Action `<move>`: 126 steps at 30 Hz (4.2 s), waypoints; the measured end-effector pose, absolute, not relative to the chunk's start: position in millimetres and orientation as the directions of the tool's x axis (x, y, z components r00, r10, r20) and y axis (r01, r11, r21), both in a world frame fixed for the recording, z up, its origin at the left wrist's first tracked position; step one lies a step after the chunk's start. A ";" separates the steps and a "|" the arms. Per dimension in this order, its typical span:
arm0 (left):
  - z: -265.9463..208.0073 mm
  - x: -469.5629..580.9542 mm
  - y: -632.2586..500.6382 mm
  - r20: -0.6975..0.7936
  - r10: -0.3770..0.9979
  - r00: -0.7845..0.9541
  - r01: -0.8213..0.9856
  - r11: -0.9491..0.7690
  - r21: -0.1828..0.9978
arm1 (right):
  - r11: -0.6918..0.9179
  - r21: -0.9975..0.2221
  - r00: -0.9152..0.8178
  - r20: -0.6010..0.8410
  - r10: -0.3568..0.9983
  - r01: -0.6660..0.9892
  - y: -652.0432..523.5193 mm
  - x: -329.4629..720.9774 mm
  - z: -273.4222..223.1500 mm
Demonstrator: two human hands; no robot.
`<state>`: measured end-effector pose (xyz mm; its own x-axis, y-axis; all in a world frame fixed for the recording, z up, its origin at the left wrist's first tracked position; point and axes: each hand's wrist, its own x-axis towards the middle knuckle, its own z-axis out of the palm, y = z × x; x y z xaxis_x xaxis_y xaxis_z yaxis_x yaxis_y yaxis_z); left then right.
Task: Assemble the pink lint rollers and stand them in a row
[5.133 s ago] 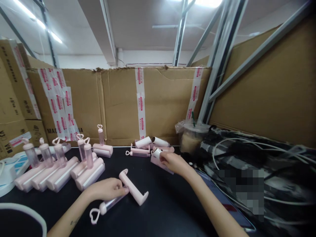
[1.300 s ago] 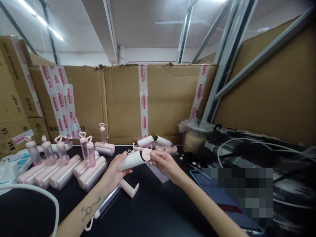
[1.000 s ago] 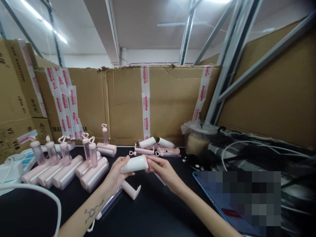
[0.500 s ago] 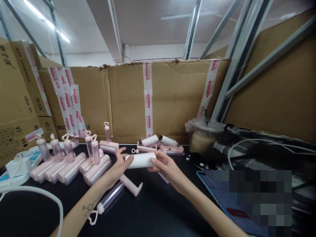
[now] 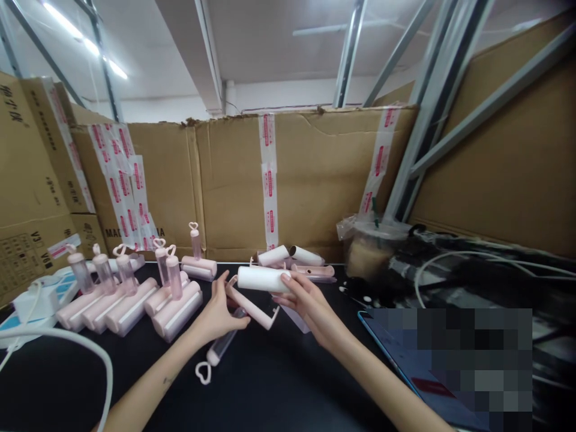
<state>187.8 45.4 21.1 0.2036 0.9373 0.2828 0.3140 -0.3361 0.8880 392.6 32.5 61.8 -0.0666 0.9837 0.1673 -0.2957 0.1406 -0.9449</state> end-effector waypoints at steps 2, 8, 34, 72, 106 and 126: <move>16.9 197.0 44.8 0.321 0.937 0.137 0.200 -0.344 0.917 | 0.155 -0.963 -0.036 0.167 0.985 -0.222 32.4 390.5 57.3; 21.3 209.8 31.3 0.352 0.930 0.109 -0.123 -0.339 0.933 | 0.164 -0.970 -0.048 0.175 0.983 -0.182 27.8 384.5 54.6; 49.9 199.6 35.7 -0.126 0.983 0.130 -0.622 0.180 0.762 | 0.170 -0.976 -0.298 0.204 0.932 -0.135 10.3 365.1 43.7; 38.8 215.7 31.2 -0.323 0.861 0.392 -0.595 0.505 0.625 | 0.114 -0.969 -0.190 0.157 0.969 -0.218 11.5 364.9 49.0; 46.6 193.7 28.3 -0.199 0.666 0.719 -0.151 0.429 0.891 | -0.123 -0.968 -0.454 -0.011 0.891 -0.218 15.0 387.3 67.8; 54.3 184.7 36.1 -0.178 0.874 0.453 -0.253 0.318 0.914 | 0.813 0.002 -0.623 0.644 0.444 0.582 19.5 408.9 74.8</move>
